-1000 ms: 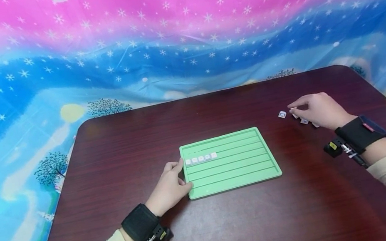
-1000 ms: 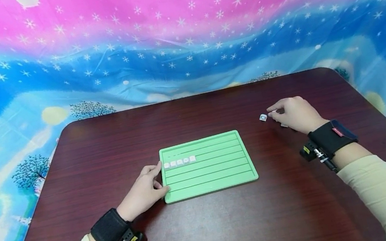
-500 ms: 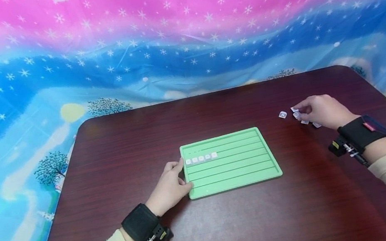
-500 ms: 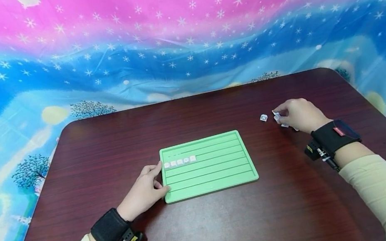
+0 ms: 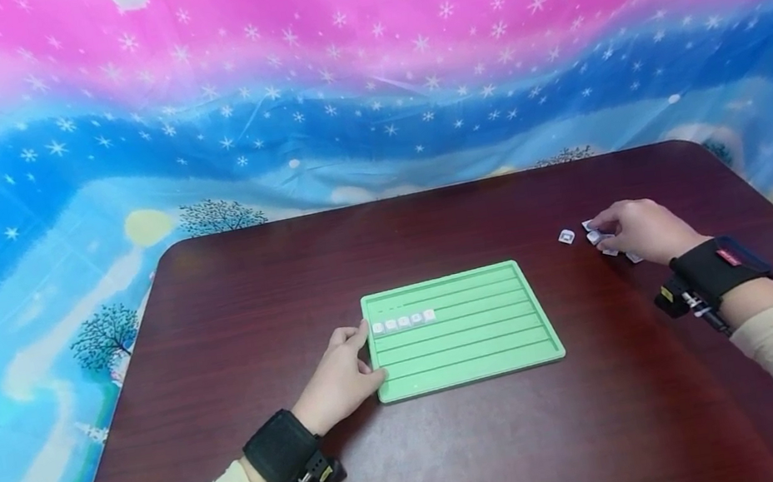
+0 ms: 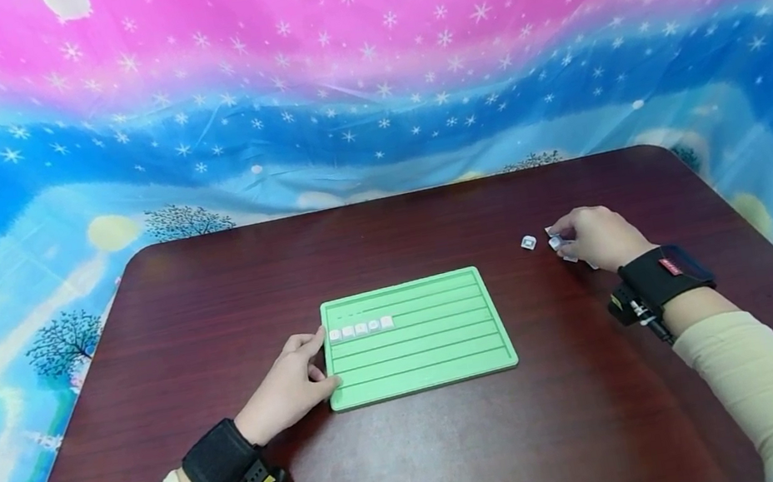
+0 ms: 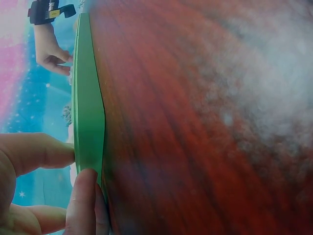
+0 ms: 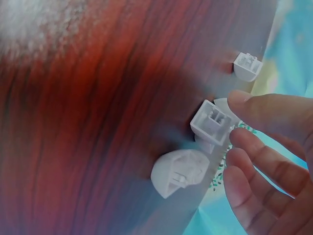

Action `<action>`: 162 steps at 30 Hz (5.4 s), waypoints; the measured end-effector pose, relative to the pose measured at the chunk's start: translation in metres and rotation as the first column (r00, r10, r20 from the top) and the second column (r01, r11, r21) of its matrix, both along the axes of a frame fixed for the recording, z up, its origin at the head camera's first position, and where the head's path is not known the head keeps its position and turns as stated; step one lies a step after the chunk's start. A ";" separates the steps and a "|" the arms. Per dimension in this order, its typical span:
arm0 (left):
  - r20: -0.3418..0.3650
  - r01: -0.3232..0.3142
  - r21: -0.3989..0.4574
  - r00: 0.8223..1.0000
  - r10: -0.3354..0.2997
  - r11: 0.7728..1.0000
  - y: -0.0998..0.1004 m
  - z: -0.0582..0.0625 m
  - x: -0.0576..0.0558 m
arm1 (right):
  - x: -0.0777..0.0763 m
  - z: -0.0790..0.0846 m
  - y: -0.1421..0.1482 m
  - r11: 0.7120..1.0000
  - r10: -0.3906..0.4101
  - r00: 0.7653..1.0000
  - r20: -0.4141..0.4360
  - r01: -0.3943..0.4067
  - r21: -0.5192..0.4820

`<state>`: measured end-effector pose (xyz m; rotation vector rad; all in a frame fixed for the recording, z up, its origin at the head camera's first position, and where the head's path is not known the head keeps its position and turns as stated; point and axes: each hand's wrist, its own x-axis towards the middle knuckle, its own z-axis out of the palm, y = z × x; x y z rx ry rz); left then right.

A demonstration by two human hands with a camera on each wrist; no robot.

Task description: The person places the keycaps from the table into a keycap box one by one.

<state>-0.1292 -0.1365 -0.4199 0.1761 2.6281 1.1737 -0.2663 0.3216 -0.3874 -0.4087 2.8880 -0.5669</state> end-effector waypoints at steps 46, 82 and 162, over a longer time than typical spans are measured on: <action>-0.009 -0.012 -0.032 1.000 0.011 0.999 0.002 -0.001 -0.001 | 0.003 -0.008 -0.006 1.000 0.012 0.996 -0.084 -0.012 0.002; -0.003 -0.017 -0.029 1.000 0.016 0.999 0.002 -0.001 -0.001 | 0.023 -0.009 -0.027 0.984 0.164 0.922 -0.350 -0.180 -0.013; -0.017 -0.010 -0.020 1.000 0.010 1.000 0.002 -0.001 0.001 | 0.028 -0.015 -0.134 0.838 0.488 0.821 -0.296 -0.535 -0.103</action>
